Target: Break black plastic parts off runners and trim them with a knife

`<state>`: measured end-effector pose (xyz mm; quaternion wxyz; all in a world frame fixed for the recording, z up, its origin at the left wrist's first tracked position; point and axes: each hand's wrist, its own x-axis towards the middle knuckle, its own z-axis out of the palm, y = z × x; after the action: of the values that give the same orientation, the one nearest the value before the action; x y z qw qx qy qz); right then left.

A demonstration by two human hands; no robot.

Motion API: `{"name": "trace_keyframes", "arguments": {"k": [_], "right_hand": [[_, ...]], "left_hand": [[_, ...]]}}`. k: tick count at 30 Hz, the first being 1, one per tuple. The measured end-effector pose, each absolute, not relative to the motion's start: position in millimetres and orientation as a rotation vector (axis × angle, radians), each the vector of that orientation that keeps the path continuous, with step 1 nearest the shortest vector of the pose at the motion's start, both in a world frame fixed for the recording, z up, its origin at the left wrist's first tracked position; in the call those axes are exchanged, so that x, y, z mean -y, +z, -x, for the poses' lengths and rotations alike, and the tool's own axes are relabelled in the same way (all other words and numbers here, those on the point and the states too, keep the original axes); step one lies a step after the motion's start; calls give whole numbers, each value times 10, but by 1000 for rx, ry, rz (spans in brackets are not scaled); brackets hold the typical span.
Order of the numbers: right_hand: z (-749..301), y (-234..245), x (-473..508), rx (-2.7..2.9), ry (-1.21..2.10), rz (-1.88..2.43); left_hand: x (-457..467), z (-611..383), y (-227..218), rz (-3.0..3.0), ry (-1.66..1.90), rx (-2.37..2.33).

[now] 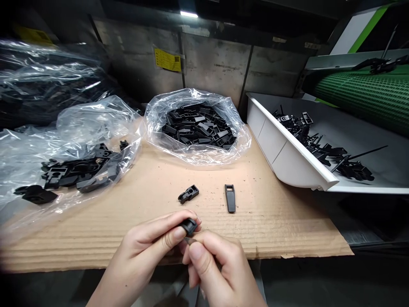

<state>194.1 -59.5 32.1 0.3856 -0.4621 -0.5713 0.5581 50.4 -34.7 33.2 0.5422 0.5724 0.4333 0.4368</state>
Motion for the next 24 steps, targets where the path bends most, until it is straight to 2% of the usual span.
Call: {"name": "trace_keyframes", "arguments": {"k": [6, 13, 16, 20, 24], "right_hand": [[-1929, 292, 632, 1378, 602, 1211], [-1883, 227, 535, 1721, 191, 1071], [-1938, 259, 509, 1650, 178, 1186], [-2063, 297, 515, 1580, 340, 1401], [-2117, 264, 551, 1748, 528, 1366]], "left_hand": [[369, -541, 323, -1333, 1104, -1072], [371, -586, 303, -1495, 1237, -1138], [381, -577, 304, -1512, 1184, -1143], [394, -571, 314, -1477, 1109, -1152], [383, -557, 299, -1456, 1102, -1127]]}}
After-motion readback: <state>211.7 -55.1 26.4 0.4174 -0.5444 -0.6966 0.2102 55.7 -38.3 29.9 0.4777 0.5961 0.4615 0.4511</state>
